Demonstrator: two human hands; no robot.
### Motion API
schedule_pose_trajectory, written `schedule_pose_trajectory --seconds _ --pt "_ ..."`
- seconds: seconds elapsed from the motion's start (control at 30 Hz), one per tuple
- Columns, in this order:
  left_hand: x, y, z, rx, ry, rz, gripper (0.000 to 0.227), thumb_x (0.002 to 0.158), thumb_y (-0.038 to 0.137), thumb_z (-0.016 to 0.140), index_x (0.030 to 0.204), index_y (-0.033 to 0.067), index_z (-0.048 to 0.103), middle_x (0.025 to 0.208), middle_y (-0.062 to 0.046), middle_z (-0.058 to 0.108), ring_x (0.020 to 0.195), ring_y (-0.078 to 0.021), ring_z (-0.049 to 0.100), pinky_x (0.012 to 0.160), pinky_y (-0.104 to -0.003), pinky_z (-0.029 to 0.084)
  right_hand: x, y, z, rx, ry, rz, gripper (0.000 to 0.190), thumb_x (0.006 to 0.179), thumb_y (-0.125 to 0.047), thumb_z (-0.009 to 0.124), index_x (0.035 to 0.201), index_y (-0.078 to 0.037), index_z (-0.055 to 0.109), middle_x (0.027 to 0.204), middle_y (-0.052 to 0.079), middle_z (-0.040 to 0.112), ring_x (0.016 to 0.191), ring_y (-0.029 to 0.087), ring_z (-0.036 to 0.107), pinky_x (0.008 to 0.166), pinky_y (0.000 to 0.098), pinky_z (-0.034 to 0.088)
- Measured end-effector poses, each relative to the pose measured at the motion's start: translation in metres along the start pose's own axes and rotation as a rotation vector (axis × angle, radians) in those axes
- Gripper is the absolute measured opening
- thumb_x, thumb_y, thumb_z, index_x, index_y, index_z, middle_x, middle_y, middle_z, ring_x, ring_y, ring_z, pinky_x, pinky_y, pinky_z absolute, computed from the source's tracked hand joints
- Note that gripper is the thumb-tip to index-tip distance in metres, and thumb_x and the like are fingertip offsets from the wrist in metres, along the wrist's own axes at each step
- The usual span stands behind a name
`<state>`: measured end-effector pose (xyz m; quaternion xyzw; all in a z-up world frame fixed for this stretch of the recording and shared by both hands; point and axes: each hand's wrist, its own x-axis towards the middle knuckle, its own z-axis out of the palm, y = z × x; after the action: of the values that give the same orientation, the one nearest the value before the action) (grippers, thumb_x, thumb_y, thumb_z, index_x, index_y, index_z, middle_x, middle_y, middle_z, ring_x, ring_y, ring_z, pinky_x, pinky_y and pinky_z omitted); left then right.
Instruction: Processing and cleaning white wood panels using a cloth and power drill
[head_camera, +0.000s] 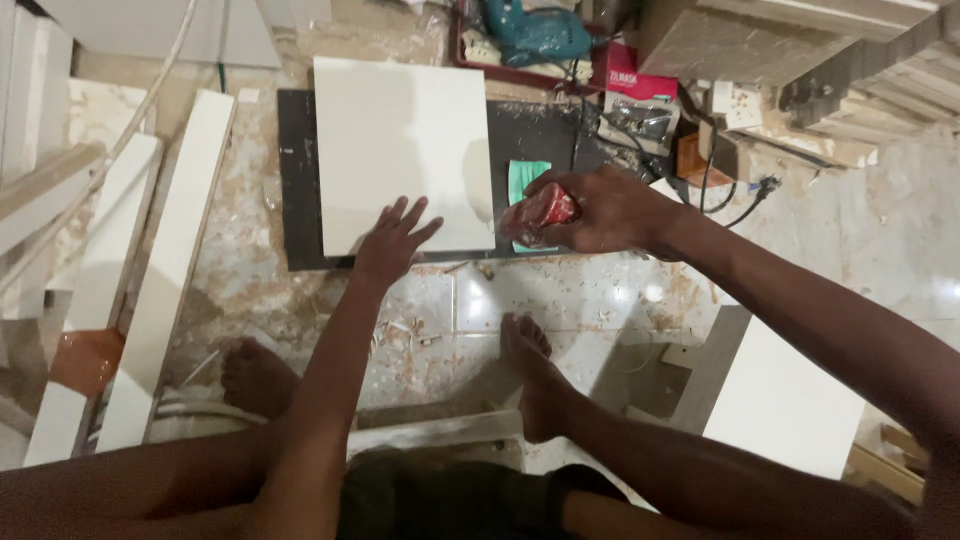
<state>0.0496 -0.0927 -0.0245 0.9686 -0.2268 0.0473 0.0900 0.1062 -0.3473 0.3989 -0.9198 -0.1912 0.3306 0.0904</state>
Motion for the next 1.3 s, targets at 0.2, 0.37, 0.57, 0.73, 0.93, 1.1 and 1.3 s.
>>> schedule_pose_trajectory --seconds 0.2,0.37,0.57,0.73,0.93,1.1,1.3 --pt "0.007 -0.001 -0.003 0.012 -0.143 -0.051 0.087 0.092 0.035 0.079 0.165 0.0446 0.034 0.178 -0.001 0.023 0.159 -0.0356 0.032 0.133 -0.048 0.03 0.001 0.008 0.007 0.103 0.017 0.0 0.059 0.079 -0.039 0.082 0.134 -0.022 0.07 0.106 0.024 0.079 0.105 0.046 0.075 0.096 0.0541 0.058" --pt "0.007 0.001 -0.006 -0.059 -0.197 -0.065 0.084 0.092 0.027 0.08 0.164 0.0419 0.039 0.18 -0.001 0.019 0.161 -0.0375 0.027 0.133 -0.05 0.026 0.001 0.016 0.013 0.118 0.019 0.015 0.061 0.077 -0.042 0.084 0.135 -0.028 0.071 0.106 0.019 0.08 0.106 0.042 0.076 0.099 0.051 0.058" --pt "0.008 0.005 -0.016 -0.068 -0.211 -0.077 0.083 0.092 0.027 0.079 0.164 0.0416 0.041 0.18 0.0 0.019 0.162 -0.0365 0.026 0.134 -0.051 0.024 -0.002 0.007 0.008 0.092 0.003 0.065 0.061 0.078 -0.043 0.08 0.136 -0.025 0.07 0.108 0.025 0.078 0.107 0.047 0.074 0.101 0.0547 0.057" --pt "0.004 0.006 -0.013 -0.066 -0.092 -0.042 0.086 0.087 0.026 0.084 0.163 0.039 0.045 0.178 -0.004 0.027 0.158 -0.0408 0.033 0.131 -0.054 0.031 0.006 0.005 0.017 0.109 0.019 0.047 0.056 0.081 -0.043 0.078 0.133 -0.023 0.071 0.103 0.024 0.079 0.101 0.044 0.076 0.098 0.0533 0.058" --pt "0.004 0.003 -0.001 0.009 0.007 -0.019 0.086 0.085 0.028 0.085 0.162 0.0378 0.047 0.177 -0.006 0.03 0.156 -0.0422 0.036 0.129 -0.055 0.033 0.025 0.003 0.028 0.088 0.061 0.052 0.055 0.081 -0.045 0.077 0.13 -0.021 0.071 0.105 0.024 0.079 0.103 0.048 0.075 0.098 0.0556 0.058" --pt "0.007 0.003 0.001 0.072 -0.008 -0.027 0.088 0.084 0.031 0.087 0.161 0.0393 0.047 0.176 -0.005 0.032 0.156 -0.0403 0.038 0.129 -0.053 0.034 0.034 0.002 0.033 0.059 0.025 0.092 0.059 0.083 -0.055 0.076 0.133 -0.024 0.07 0.108 0.023 0.078 0.106 0.049 0.074 0.103 0.0575 0.057" --pt "0.004 0.005 -0.002 -0.034 -0.022 -0.019 0.091 0.085 0.023 0.088 0.163 0.0373 0.044 0.175 -0.009 0.031 0.155 -0.0437 0.037 0.129 -0.056 0.033 0.028 0.008 0.047 0.015 0.05 0.129 0.058 0.079 -0.054 0.072 0.132 -0.029 0.068 0.106 0.021 0.08 0.106 0.047 0.075 0.104 0.0555 0.055"
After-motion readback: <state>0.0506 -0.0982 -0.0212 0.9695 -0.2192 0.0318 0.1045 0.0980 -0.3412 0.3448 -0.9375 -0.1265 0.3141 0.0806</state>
